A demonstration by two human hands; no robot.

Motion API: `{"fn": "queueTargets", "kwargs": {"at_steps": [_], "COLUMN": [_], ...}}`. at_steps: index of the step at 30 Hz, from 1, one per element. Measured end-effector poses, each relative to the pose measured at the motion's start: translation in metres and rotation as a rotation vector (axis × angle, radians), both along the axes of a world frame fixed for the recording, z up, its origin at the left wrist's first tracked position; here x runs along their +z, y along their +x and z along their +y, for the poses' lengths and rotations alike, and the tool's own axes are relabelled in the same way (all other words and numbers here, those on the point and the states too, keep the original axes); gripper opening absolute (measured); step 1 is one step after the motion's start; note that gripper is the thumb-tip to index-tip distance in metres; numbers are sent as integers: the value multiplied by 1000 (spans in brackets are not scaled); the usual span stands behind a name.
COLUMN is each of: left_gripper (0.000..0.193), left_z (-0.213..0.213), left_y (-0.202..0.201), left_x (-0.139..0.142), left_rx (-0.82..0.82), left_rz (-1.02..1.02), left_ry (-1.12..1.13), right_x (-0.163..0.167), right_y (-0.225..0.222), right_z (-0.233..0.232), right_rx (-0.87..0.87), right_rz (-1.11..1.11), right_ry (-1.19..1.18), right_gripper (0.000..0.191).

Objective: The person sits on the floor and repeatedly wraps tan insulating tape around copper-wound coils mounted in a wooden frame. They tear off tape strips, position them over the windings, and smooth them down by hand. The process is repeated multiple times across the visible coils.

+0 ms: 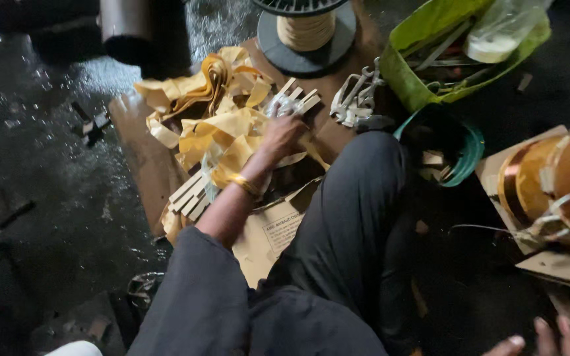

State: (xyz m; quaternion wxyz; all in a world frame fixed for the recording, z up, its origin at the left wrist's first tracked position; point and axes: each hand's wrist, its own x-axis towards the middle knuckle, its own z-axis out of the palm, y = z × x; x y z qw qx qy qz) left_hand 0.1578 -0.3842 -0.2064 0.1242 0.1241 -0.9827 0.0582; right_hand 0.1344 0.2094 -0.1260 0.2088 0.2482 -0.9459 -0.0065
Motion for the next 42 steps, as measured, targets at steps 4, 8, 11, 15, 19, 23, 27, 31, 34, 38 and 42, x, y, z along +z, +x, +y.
{"fn": "queueTargets", "kwargs": {"at_steps": [4,8,11,15,19,23,27,31,34,38,42], "left_gripper": [12,11,15,20,22,27,33,32,30,28,26], "left_z": [-15,19,76,141,166,174,181,182,179,168,156], "left_y": [14,4,3,4,-5,-2,6,7,5,4,5], "left_x": [32,77,116,161,176,167,157,150,144,136,127], "left_rx": [126,-87,-375,-530,-814,-994,-925,-925,-939,-875,-680], "left_rz": [24,162,-120,-444,-505,-564,-759,-820,-811,-781,-866], "left_ry": [908,1343,945,1043,908,887,916,923,910,908,859], "right_x": [42,87,111,116,101,80,51,25,7,-12,-22], "right_y": [23,21,15,-1,-7,1,14,7,-2,-8,-4], "right_z": [-63,-129,-154,-161,-139,-110,-104,-102,-100,-81,-61], "right_rx": [262,297,382,511,417,382,416,194,133,27,8], "right_rz": [-24,-133,-340,-561,-788,-1198,-1364,-1624,-1615,-1450,-1177], "right_ry": [-425,-610,-804,-1045,-1164,-1480,-1640,-1733,-1733,-1904,-1861], "right_gripper": [22,25,55,97,95,95,88,84,73,50,34]}}
